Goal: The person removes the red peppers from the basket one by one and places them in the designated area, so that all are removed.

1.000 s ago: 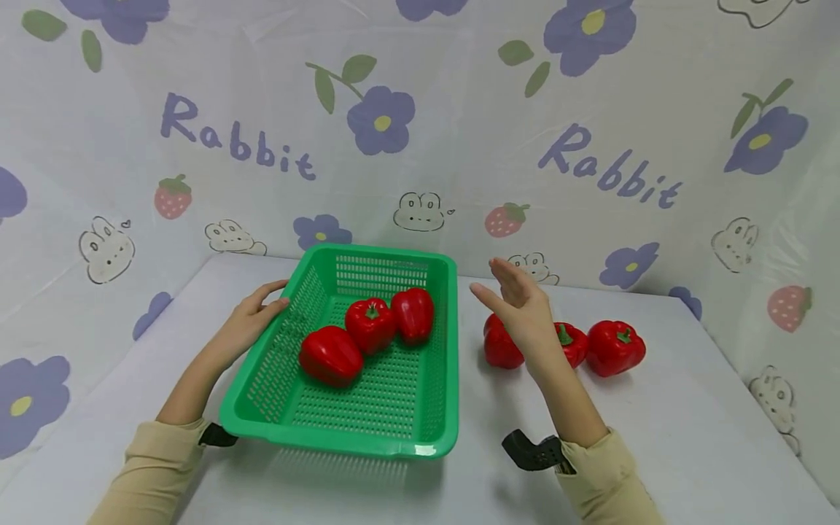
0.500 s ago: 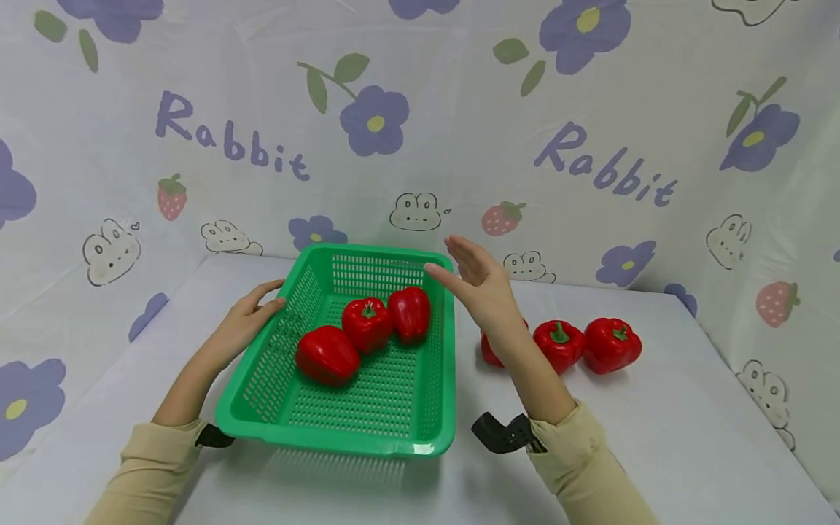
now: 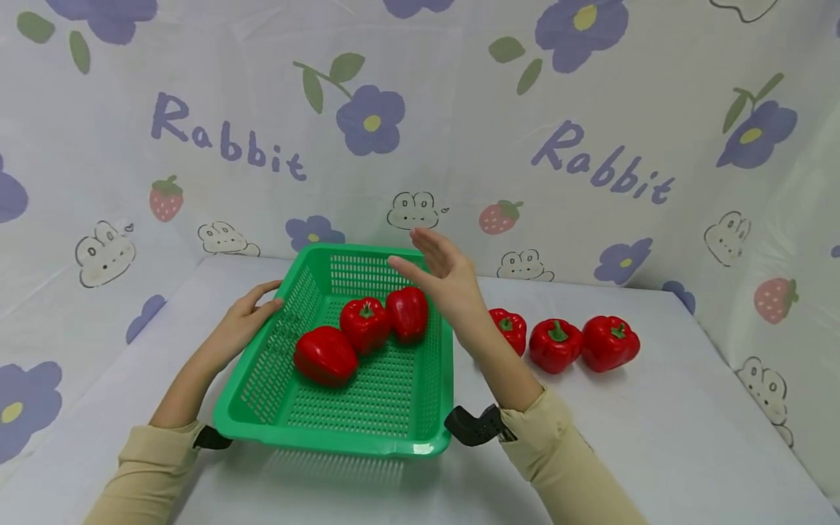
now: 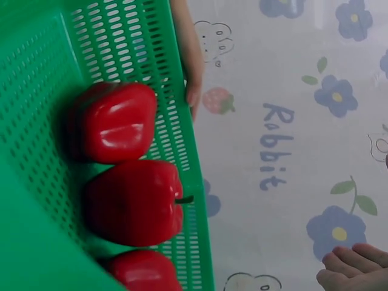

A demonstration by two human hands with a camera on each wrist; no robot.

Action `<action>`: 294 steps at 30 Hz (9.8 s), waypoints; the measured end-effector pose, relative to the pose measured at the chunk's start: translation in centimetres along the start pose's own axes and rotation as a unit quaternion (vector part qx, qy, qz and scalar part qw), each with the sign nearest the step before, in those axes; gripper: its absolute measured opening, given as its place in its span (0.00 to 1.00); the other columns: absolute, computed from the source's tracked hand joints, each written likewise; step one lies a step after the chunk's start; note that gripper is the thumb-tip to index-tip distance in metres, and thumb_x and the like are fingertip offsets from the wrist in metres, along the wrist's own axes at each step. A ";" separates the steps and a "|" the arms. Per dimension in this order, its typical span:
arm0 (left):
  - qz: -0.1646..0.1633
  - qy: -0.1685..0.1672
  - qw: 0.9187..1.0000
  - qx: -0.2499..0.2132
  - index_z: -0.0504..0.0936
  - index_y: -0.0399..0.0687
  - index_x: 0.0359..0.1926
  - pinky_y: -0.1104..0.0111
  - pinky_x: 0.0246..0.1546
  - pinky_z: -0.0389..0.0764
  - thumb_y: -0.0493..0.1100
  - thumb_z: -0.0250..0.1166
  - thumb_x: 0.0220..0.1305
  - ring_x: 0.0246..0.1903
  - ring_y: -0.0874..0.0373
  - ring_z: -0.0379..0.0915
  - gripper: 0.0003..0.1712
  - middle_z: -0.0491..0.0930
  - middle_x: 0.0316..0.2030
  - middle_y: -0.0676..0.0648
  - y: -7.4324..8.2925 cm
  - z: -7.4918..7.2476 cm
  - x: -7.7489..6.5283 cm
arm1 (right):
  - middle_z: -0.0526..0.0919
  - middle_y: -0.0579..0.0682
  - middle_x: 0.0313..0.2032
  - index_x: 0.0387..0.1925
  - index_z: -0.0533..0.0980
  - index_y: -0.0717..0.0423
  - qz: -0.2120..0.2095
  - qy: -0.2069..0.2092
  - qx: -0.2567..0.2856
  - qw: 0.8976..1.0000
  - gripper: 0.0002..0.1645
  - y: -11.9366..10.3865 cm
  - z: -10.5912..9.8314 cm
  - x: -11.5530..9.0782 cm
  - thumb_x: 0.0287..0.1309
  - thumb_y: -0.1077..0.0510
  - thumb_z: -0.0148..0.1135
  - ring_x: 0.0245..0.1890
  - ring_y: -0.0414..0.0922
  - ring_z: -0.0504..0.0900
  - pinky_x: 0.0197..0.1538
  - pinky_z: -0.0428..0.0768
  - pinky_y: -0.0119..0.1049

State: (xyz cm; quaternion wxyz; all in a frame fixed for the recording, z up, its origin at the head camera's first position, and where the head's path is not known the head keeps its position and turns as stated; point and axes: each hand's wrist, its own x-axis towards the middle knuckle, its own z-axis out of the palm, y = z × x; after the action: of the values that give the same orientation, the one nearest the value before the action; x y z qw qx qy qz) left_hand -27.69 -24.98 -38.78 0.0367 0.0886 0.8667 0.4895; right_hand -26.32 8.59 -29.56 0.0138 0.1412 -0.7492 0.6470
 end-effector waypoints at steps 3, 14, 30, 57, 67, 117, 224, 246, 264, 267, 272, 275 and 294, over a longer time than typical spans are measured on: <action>0.001 0.000 1.000 -0.003 0.51 0.46 0.76 0.67 0.34 0.84 0.55 0.46 0.76 0.32 0.65 0.82 0.35 0.78 0.50 0.27 0.0 0.0 0.0 | 0.69 0.41 0.69 0.70 0.64 0.43 -0.012 -0.005 0.009 1.000 0.39 0.1 0.8 0.4 0.59 0.49 0.68 0.71 0.36 0.65 0.73 0.63 0.37; 0.006 -0.002 1.000 -0.006 0.50 0.44 0.76 0.68 0.33 0.83 0.53 0.46 0.77 0.31 0.65 0.82 0.35 0.79 0.48 0.28 0.3 0.1 -0.1 | 0.70 0.46 0.68 0.70 0.64 0.50 -0.060 -0.038 0.023 0.997 0.39 1.0 3.6 1.9 0.60 0.55 0.68 0.71 0.38 0.65 0.73 0.62 0.35; -0.001 -0.003 1.000 -0.003 0.51 0.48 0.76 0.68 0.34 0.83 0.55 0.46 0.77 0.32 0.64 0.82 0.35 0.79 0.48 0.28 0.2 0.0 -0.2 | 0.72 0.45 0.68 0.69 0.66 0.46 0.007 -0.131 -0.047 0.990 0.40 2.7 7.4 2.5 0.57 0.45 0.69 0.71 0.43 0.66 0.70 0.67 0.42; 0.001 -0.007 1.000 0.001 0.51 0.48 0.76 0.67 0.34 0.83 0.55 0.46 0.77 0.31 0.63 0.82 0.34 0.80 0.47 0.28 0.3 -0.2 -0.3 | 0.71 0.51 0.68 0.70 0.63 0.56 0.096 -0.237 -0.196 0.947 0.49 3.7 9.5 1.7 0.52 0.42 0.71 0.68 0.47 0.70 0.65 0.74 0.42; 0.002 -0.008 1.000 0.000 0.51 0.48 0.76 0.68 0.35 0.83 0.55 0.45 0.77 0.32 0.64 0.82 0.34 0.79 0.48 0.28 0.2 -0.2 -0.2 | 0.70 0.52 0.69 0.71 0.61 0.58 0.078 -0.245 -0.237 0.937 0.51 3.6 9.7 1.4 0.52 0.43 0.72 0.69 0.48 0.69 0.64 0.75 0.40; 0.004 -0.005 1.000 -0.009 0.51 0.46 0.76 0.66 0.32 0.84 0.54 0.46 0.77 0.30 0.63 0.83 0.34 0.80 0.45 0.28 0.4 0.0 -0.3 | 0.80 0.51 0.49 0.61 0.67 0.61 0.149 -0.272 -0.306 0.900 0.48 6.0 10.5 0.9 0.46 0.39 0.74 0.44 0.44 0.77 0.42 0.83 0.35; -0.003 0.001 1.000 -0.001 0.49 0.47 0.77 0.68 0.33 0.82 0.54 0.45 0.77 0.30 0.65 0.81 0.34 0.80 0.48 0.28 0.1 0.1 -0.2 | 0.68 0.57 0.65 0.69 0.60 0.56 0.095 -0.011 -0.070 0.993 0.45 10.9 -8.8 -10.1 0.52 0.60 0.72 0.64 0.56 0.68 0.55 0.82 0.40; -0.007 -0.001 1.000 0.001 0.49 0.46 0.77 0.68 0.33 0.82 0.53 0.44 0.77 0.31 0.66 0.81 0.34 0.79 0.48 0.28 0.1 0.1 -0.2 | 0.71 0.58 0.62 0.66 0.63 0.54 0.087 -0.103 -0.088 0.987 0.44 14.0 -9.7 -9.9 0.48 0.58 0.74 0.64 0.58 0.68 0.54 0.82 0.43; -0.006 0.002 1.000 0.017 0.49 0.47 0.77 0.68 0.36 0.81 0.55 0.44 0.77 0.33 0.65 0.80 0.35 0.78 0.51 0.28 0.3 0.2 -0.3 | 0.67 0.56 0.67 0.71 0.59 0.49 0.091 -0.157 -0.076 0.981 0.49 14.1 -11.5 -10.5 0.50 0.56 0.74 0.69 0.60 0.63 0.57 0.81 0.40; -0.006 0.002 1.000 0.020 0.49 0.47 0.77 0.68 0.37 0.81 0.55 0.44 0.77 0.34 0.65 0.80 0.35 0.78 0.52 0.28 0.2 0.2 -0.3 | 0.67 0.56 0.67 0.71 0.58 0.49 0.093 -0.161 -0.076 0.980 0.50 14.0 -11.8 -10.7 0.50 0.55 0.74 0.70 0.62 0.61 0.58 0.80 0.43; -0.008 0.003 1.000 0.019 0.49 0.48 0.77 0.68 0.36 0.81 0.56 0.44 0.77 0.35 0.65 0.80 0.35 0.78 0.53 0.28 0.1 0.1 -0.2 | 0.68 0.56 0.67 0.71 0.59 0.50 0.087 -0.165 -0.089 0.979 0.49 14.1 -12.2 -10.9 0.50 0.57 0.74 0.70 0.61 0.63 0.61 0.77 0.46; -0.009 0.003 1.000 0.017 0.49 0.48 0.77 0.68 0.36 0.81 0.56 0.44 0.77 0.34 0.65 0.80 0.35 0.78 0.52 0.28 0.2 0.1 -0.3 | 0.70 0.56 0.67 0.71 0.59 0.52 0.085 -0.161 -0.108 0.977 0.50 14.2 -12.4 -11.0 0.50 0.56 0.75 0.69 0.61 0.65 0.63 0.76 0.49; -0.011 0.002 1.000 0.012 0.49 0.48 0.77 0.68 0.36 0.81 0.55 0.44 0.77 0.34 0.65 0.80 0.35 0.78 0.52 0.28 0.1 0.2 -0.2 | 0.67 0.62 0.68 0.70 0.59 0.58 0.109 -0.112 -0.178 0.972 0.52 13.5 -13.4 -11.3 0.48 0.52 0.75 0.69 0.67 0.63 0.62 0.74 0.57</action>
State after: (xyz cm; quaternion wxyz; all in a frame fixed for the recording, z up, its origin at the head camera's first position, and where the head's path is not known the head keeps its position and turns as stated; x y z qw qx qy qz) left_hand -27.48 -24.84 -38.81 0.0392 0.0787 0.8737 0.4785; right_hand -20.74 25.48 -42.72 -0.1161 0.1260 -0.8597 0.4812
